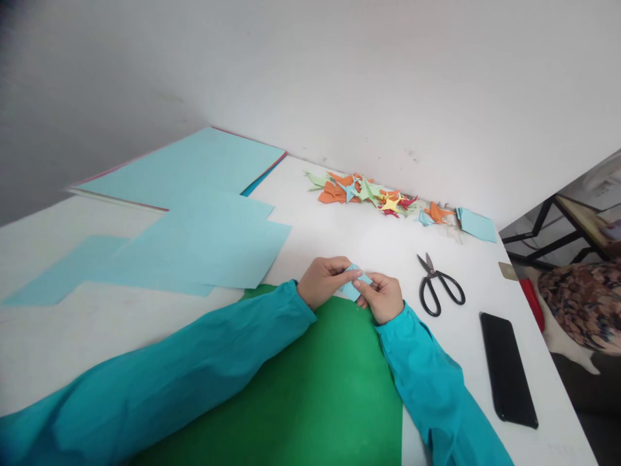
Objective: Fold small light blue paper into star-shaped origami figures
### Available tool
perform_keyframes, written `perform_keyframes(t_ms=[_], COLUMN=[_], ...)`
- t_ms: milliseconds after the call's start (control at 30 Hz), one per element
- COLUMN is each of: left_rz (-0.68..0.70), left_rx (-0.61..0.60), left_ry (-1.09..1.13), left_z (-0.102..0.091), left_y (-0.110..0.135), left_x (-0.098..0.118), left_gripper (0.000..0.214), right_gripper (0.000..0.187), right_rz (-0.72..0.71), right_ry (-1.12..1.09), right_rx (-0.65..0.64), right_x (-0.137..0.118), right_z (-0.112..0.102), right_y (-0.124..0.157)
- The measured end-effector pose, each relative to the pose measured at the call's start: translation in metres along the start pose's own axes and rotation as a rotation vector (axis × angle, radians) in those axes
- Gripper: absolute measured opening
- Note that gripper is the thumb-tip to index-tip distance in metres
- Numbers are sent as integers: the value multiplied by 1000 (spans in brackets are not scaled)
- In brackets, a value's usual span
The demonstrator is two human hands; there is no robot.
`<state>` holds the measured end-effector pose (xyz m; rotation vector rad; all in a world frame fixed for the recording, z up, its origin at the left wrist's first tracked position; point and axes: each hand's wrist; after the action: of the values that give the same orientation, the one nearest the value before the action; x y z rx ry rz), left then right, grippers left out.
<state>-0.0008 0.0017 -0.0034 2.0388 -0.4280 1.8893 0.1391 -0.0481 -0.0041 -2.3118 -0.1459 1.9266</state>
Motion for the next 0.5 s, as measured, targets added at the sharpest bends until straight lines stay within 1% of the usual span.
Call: perform_keyframes(t_ms=[233,400,500], left_rz=[-35,-18,-14], left_rx=[-22,2,-9], left_ry=[50,-3,-4], left_z=[0,0,0], left_y=[1,0,1], left_x=[2,1,1], left_gripper=[23,27,28], right_gripper=[25,25,24], right_rz=[-6,-2,-14], right_ry=[5,30,30], right_rx=[17,1,-6], right_x=[-1,-1,0], right_z=[1,1,0], right_y=[0,0,0])
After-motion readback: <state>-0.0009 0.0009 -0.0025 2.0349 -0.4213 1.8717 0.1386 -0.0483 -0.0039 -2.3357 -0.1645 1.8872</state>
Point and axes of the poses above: each hand's wrist, its own y-axis away from the middle knuckle, its own z-axis out of the palm, x = y × z, and after that the axes turned 13 degrees about -z, right-handed
